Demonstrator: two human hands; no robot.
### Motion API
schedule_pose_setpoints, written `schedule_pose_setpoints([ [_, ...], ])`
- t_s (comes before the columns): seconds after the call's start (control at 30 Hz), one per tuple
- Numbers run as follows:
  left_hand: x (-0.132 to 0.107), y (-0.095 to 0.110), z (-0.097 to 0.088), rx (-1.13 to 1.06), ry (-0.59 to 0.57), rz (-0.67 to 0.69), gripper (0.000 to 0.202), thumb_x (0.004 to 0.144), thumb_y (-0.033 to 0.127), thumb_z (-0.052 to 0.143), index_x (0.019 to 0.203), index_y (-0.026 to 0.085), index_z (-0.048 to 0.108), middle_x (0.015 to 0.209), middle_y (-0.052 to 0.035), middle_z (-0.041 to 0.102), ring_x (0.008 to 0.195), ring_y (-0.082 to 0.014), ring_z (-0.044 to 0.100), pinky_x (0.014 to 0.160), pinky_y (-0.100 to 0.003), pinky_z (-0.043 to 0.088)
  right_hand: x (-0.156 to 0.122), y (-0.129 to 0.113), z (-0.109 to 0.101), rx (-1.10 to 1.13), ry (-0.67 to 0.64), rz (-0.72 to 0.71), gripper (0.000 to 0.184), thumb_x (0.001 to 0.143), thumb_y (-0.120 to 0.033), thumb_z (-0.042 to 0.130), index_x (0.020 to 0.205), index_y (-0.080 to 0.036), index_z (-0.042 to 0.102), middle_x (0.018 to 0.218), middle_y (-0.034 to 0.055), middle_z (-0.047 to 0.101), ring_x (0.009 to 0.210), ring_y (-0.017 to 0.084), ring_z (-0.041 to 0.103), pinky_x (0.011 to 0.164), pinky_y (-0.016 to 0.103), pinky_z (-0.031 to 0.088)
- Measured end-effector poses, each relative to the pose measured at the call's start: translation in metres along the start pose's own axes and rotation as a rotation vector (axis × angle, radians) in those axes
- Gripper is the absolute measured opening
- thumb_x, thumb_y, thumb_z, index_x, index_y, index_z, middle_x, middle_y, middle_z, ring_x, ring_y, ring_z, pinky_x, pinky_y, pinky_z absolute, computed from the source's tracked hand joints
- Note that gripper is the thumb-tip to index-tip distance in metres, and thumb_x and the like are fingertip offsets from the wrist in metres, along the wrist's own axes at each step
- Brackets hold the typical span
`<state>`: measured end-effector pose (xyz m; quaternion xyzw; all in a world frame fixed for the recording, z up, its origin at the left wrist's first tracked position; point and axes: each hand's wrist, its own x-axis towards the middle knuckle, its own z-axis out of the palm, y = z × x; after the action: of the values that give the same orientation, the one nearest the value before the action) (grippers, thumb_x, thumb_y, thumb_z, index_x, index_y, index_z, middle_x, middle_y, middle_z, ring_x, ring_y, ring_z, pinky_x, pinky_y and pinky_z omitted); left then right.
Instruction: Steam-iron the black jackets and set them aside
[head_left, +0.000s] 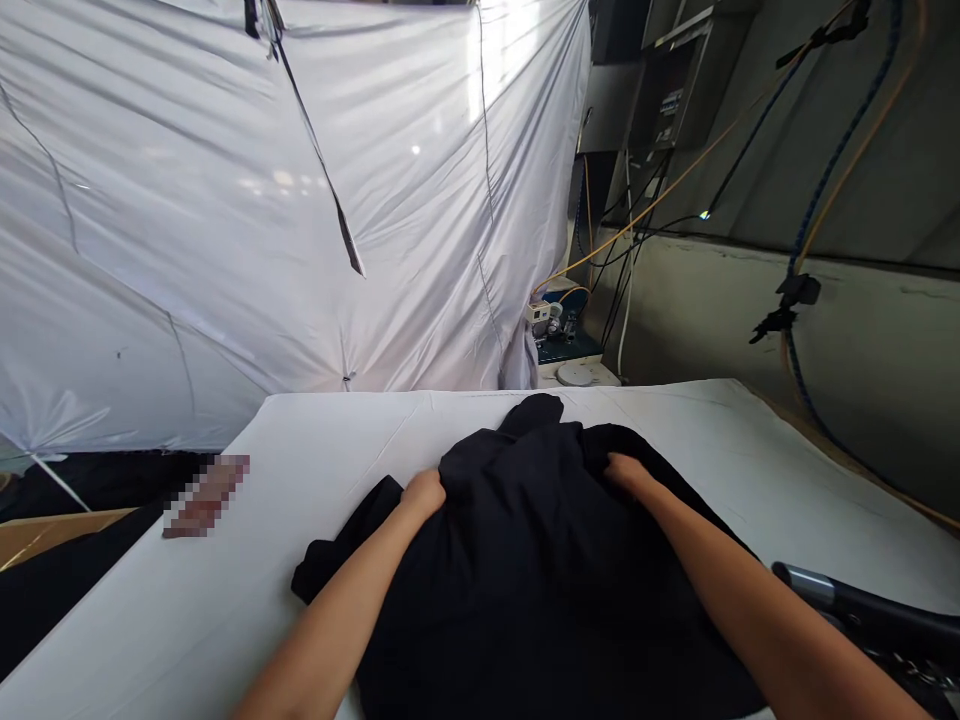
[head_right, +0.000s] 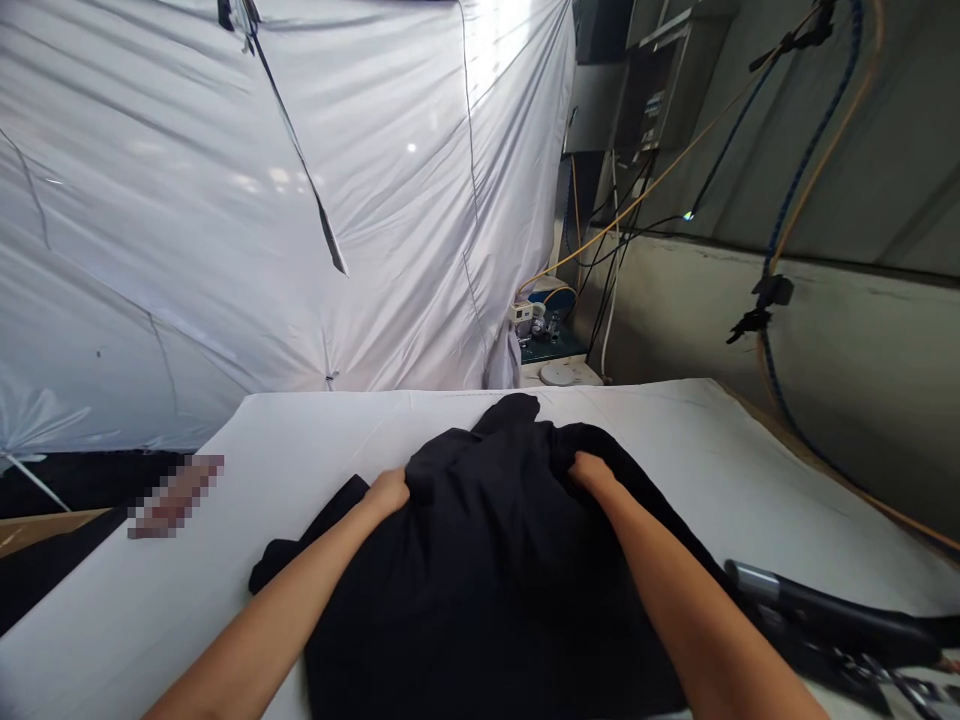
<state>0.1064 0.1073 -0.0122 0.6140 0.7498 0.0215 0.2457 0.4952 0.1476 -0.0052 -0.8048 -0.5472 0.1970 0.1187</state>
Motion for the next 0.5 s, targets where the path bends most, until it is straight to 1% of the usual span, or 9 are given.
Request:
schedule_pose_setpoints([
  [0.1,0.005,-0.02,-0.024,-0.198,0.393,-0.057,0.043,0.078,0.009,0.035,0.115,0.021,0.053,0.11,-0.0058,0.062,0.103,-0.0216,0.056,0.085,-0.031,0.044,0.003,0.004,-0.039,0.129,0.323,0.238,0.047,0.07,-0.027,0.05,0.115,-0.012,0.048,0.095,0.0156,0.063,0.087,0.027,0.061,0.071,0.034,0.049],
  [0.17,0.004,-0.028,-0.029,-0.316,0.617,-0.049,0.05,0.079,0.008,0.033,0.127,0.02,0.042,0.118,-0.0059,0.058,0.108,-0.0196,0.053,0.09,-0.03,0.042,0.006,0.006,-0.065,0.145,0.442,0.3,0.06,0.073,-0.03,0.045,0.128,-0.007,0.033,0.108,0.0219,0.056,0.098,0.03,0.056,0.076,0.038,0.047],
  [0.2,0.002,-0.028,-0.027,-0.324,0.663,-0.009,0.052,0.08,0.01,0.034,0.132,0.02,0.035,0.127,-0.0073,0.05,0.114,-0.0198,0.048,0.094,-0.031,0.04,0.008,0.004,-0.073,0.129,0.459,0.309,0.066,0.073,-0.031,0.046,0.132,-0.008,0.026,0.114,0.0234,0.053,0.102,0.033,0.053,0.078,0.041,0.046],
  [0.27,-0.005,-0.024,-0.011,-0.241,0.641,0.113,0.062,0.08,0.021,0.045,0.138,0.023,0.023,0.144,-0.0077,0.025,0.128,-0.0256,0.029,0.102,-0.04,0.031,0.012,-0.01,-0.079,0.077,0.443,0.26,0.069,0.071,-0.031,0.051,0.133,-0.012,0.027,0.117,0.0225,0.051,0.106,0.036,0.049,0.082,0.046,0.043],
  [0.33,-0.015,-0.016,0.014,-0.065,0.49,0.229,0.074,0.072,0.031,0.06,0.137,0.034,0.024,0.149,-0.0005,0.003,0.132,-0.0374,0.005,0.103,-0.057,0.017,0.013,-0.041,-0.069,0.002,0.343,0.027,0.054,0.073,-0.031,0.051,0.124,-0.016,0.043,0.116,0.0175,0.054,0.109,0.033,0.048,0.088,0.045,0.039],
  [0.37,-0.021,-0.013,0.028,0.028,0.381,0.277,0.074,0.068,0.033,0.064,0.132,0.041,0.03,0.149,0.0047,-0.001,0.13,-0.043,-0.004,0.099,-0.067,0.009,0.012,-0.061,-0.06,-0.023,0.276,-0.144,0.042,0.076,-0.031,0.048,0.116,-0.018,0.052,0.114,0.0139,0.057,0.109,0.03,0.049,0.091,0.041,0.037],
  [0.43,-0.033,-0.007,0.054,0.155,0.214,0.372,0.066,0.068,0.033,0.064,0.125,0.05,0.037,0.148,0.0111,-0.002,0.127,-0.0466,-0.014,0.092,-0.074,-0.003,0.008,-0.108,-0.033,-0.038,0.153,-0.472,0.029,0.082,-0.03,0.042,0.103,-0.021,0.06,0.111,0.0072,0.06,0.109,0.022,0.05,0.095,0.032,0.034],
  [0.47,-0.039,-0.006,0.064,0.179,0.17,0.4,0.061,0.071,0.033,0.061,0.124,0.052,0.037,0.147,0.0126,-0.002,0.127,-0.0467,-0.015,0.09,-0.074,-0.007,0.004,-0.132,-0.018,-0.022,0.111,-0.569,0.029,0.083,-0.031,0.041,0.103,-0.023,0.06,0.112,0.0052,0.06,0.109,0.02,0.05,0.095,0.029,0.034],
  [0.5,-0.043,-0.006,0.071,0.187,0.148,0.415,0.058,0.074,0.034,0.057,0.124,0.053,0.035,0.147,0.0136,-0.004,0.127,-0.0467,-0.015,0.09,-0.074,-0.009,0.0,-0.154,-0.002,-0.01,0.062,-0.616,0.032,0.083,-0.033,0.041,0.108,-0.023,0.058,0.115,0.0051,0.058,0.109,0.019,0.05,0.094,0.029,0.034],
])
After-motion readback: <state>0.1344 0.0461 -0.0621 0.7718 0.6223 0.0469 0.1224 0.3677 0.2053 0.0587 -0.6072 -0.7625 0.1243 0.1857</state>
